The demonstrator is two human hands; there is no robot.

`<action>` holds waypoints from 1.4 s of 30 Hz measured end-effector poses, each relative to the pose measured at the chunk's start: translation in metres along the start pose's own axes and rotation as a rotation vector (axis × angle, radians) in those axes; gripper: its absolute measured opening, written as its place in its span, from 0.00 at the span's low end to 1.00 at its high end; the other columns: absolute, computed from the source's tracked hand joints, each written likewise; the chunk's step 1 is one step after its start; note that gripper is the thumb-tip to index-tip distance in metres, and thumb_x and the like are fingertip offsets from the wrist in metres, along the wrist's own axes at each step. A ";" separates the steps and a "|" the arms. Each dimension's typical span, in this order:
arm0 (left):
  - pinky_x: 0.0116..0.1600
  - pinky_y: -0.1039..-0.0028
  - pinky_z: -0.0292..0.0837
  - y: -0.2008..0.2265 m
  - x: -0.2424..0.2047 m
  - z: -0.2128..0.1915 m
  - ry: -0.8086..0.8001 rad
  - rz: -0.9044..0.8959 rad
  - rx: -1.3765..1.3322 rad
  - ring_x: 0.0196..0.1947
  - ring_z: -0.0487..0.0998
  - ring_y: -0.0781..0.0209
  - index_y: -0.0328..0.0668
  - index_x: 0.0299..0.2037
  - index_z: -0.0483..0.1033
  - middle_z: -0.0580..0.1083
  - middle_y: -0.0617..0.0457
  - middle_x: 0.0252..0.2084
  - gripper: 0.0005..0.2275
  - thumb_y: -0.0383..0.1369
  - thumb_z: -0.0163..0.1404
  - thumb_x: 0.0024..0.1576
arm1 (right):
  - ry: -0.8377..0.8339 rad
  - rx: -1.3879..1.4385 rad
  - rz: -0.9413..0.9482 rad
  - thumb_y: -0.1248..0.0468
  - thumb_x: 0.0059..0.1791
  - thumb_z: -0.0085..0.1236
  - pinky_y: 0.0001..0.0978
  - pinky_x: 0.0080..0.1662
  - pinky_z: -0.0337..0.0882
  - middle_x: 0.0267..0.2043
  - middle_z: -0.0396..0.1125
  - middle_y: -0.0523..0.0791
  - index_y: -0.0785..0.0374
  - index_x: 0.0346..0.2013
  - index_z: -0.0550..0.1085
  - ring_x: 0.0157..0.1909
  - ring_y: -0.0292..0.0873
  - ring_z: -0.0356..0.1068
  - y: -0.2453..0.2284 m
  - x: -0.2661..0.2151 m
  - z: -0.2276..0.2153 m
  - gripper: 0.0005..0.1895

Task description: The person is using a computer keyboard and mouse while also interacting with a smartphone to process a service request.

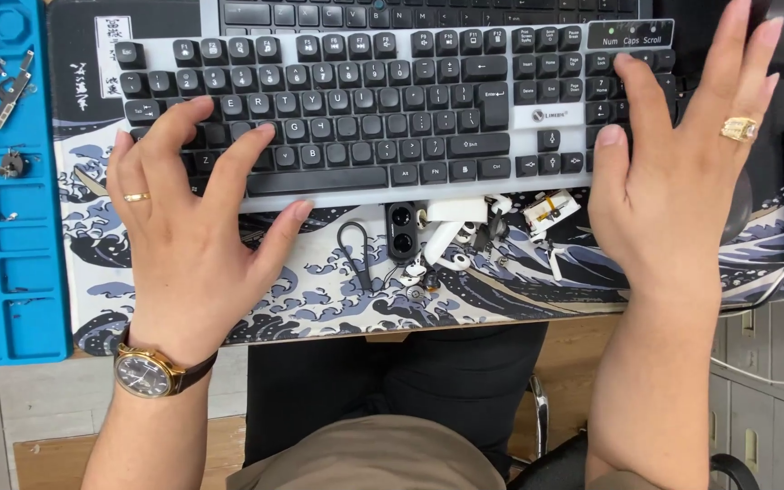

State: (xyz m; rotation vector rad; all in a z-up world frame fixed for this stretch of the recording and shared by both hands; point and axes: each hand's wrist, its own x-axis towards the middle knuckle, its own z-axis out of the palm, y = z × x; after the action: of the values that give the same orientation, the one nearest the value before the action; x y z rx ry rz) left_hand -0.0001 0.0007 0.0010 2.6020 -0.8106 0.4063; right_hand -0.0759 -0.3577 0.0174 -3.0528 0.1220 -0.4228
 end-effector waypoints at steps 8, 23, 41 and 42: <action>0.70 0.33 0.50 -0.001 0.000 0.001 0.015 0.019 0.015 0.66 0.64 0.34 0.41 0.63 0.74 0.61 0.33 0.66 0.21 0.46 0.53 0.68 | 0.307 0.183 -0.131 0.84 0.50 0.51 0.79 0.78 0.50 0.78 0.53 0.61 0.73 0.47 0.88 0.79 0.74 0.63 0.018 -0.021 0.009 0.20; 0.66 0.41 0.60 0.000 0.003 0.006 0.130 -0.017 0.063 0.59 0.70 0.40 0.43 0.57 0.77 0.67 0.40 0.60 0.17 0.46 0.52 0.69 | 0.222 0.184 -0.261 0.70 0.54 0.58 0.66 0.74 0.54 0.74 0.53 0.59 0.66 0.49 0.82 0.76 0.64 0.60 -0.073 0.000 0.001 0.10; 0.69 0.45 0.58 -0.003 0.000 0.002 0.143 -0.018 0.020 0.64 0.70 0.45 0.46 0.59 0.75 0.66 0.42 0.63 0.16 0.44 0.54 0.67 | -0.004 0.285 -0.447 0.63 0.56 0.62 0.71 0.71 0.60 0.75 0.51 0.60 0.66 0.62 0.73 0.76 0.64 0.57 -0.126 0.012 0.002 0.20; 0.69 0.45 0.58 -0.003 -0.002 0.003 0.137 -0.031 0.022 0.64 0.70 0.45 0.46 0.59 0.75 0.66 0.42 0.63 0.16 0.44 0.54 0.67 | -0.015 0.292 -0.454 0.63 0.56 0.62 0.71 0.71 0.60 0.75 0.51 0.60 0.66 0.62 0.73 0.76 0.64 0.57 -0.126 0.009 0.001 0.20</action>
State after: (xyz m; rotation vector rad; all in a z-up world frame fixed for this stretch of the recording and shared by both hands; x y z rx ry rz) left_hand 0.0009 0.0024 -0.0030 2.5705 -0.7229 0.5803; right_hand -0.0578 -0.2333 0.0270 -2.7712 -0.5893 -0.3957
